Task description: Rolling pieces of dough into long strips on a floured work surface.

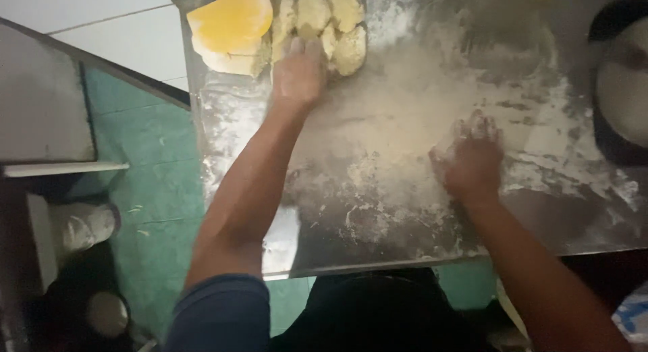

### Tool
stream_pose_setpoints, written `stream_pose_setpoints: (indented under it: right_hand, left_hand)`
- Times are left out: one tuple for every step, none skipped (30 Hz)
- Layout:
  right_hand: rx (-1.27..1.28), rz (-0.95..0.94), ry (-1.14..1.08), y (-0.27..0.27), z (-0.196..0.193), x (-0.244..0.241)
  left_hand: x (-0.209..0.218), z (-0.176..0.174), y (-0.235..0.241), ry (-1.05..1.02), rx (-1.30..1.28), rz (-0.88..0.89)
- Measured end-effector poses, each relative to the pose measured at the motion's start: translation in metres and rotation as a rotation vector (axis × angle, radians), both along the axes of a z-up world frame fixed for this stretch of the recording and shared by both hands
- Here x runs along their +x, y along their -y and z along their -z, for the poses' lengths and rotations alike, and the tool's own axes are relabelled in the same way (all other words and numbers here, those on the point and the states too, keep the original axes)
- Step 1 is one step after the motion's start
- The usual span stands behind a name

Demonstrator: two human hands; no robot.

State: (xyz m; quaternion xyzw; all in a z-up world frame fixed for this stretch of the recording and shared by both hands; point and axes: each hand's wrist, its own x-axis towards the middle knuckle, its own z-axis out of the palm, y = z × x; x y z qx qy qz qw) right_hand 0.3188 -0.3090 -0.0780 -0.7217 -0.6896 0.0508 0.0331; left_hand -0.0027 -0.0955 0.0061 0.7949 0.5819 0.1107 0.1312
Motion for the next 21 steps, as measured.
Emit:
stream_pose_setpoints:
  right_hand:
    - [0.052, -0.011, 0.037, -0.003, -0.002, -0.002]
    - [0.056, -0.006, 0.045, -0.005, -0.001, 0.0]
    - [0.08, -0.018, 0.031, -0.001, 0.001, 0.0]
    - [0.104, -0.03, 0.017, 0.004, 0.004, 0.001]
    - [0.091, -0.017, 0.021, 0.002, 0.005, -0.001]
    - [-0.003, 0.001, 0.019, 0.001, 0.007, -0.001]
    - [-0.088, 0.025, 0.02, -0.004, 0.008, 0.003]
    - [-0.094, 0.044, 0.029, -0.001, 0.001, -0.001]
    - [-0.107, 0.056, -0.033, 0.0, -0.007, -0.004]
    - [-0.119, 0.069, -0.094, 0.001, -0.015, -0.006]
    - [-0.118, 0.07, -0.086, 0.0, -0.006, -0.004]
    - [0.018, 0.028, -0.069, -0.001, 0.003, -0.001]
    - [0.147, -0.009, -0.055, 0.001, 0.012, 0.002]
    - [0.142, -0.003, -0.05, 0.002, -0.002, -0.001]
    - [0.057, -0.006, -0.122, 0.006, -0.014, 0.0]
    - [-0.027, -0.009, -0.196, 0.009, -0.026, 0.002]
    - [-0.029, 0.006, -0.195, 0.012, -0.018, 0.013]
    - [-0.118, -0.021, -0.302, 0.015, -0.01, 0.023]
    - [-0.208, -0.08, -0.419, 0.013, -0.001, 0.022]
    - [-0.212, -0.095, -0.43, 0.034, 0.025, 0.05]
    - [0.07, -0.226, -0.322, 0.047, 0.051, 0.073]
  left_hand:
    - [0.004, 0.016, -0.012, 0.006, 0.042, -0.025]
    - [0.001, 0.025, -0.022, 0.013, 0.045, -0.021]
    - [-0.002, 0.035, -0.027, 0.098, 0.044, -0.104]
    - [-0.004, 0.047, -0.031, 0.182, 0.043, -0.188]
    - [-0.013, 0.053, -0.03, 0.185, 0.028, -0.176]
    - [-0.021, 0.059, -0.029, 0.437, 0.1, -0.237]
    - [-0.022, 0.065, -0.033, 0.696, 0.174, -0.292]
    - [-0.028, 0.058, -0.019, 0.706, 0.161, -0.276]
    - [-0.032, 0.051, -0.006, 1.056, -0.046, -0.32]
    - [-0.036, 0.044, 0.008, 1.397, -0.271, -0.358]
    - [-0.038, 0.03, 0.038, 1.405, -0.273, -0.356]
    - [-0.04, 0.016, 0.068, 1.484, -0.313, -0.241]
    - [-0.04, 0.003, 0.099, 1.554, -0.361, -0.124]
    - [-0.042, 0.002, 0.132, 1.557, -0.371, -0.123]
    - [-0.038, 0.002, 0.162, 1.529, -0.48, -0.188]
    - [-0.036, 0.003, 0.191, 1.496, -0.587, -0.254]
    - [-0.039, 0.025, 0.219, 1.492, -0.601, -0.246]
    - [-0.046, 0.048, 0.247, 1.035, -0.498, -0.231]
    - [-0.062, 0.065, 0.28, 0.575, -0.37, -0.236]
    - [-0.044, 0.075, 0.299, 0.566, -0.365, -0.252]
    - [-0.03, 0.083, 0.317, 0.556, -0.447, -0.279]
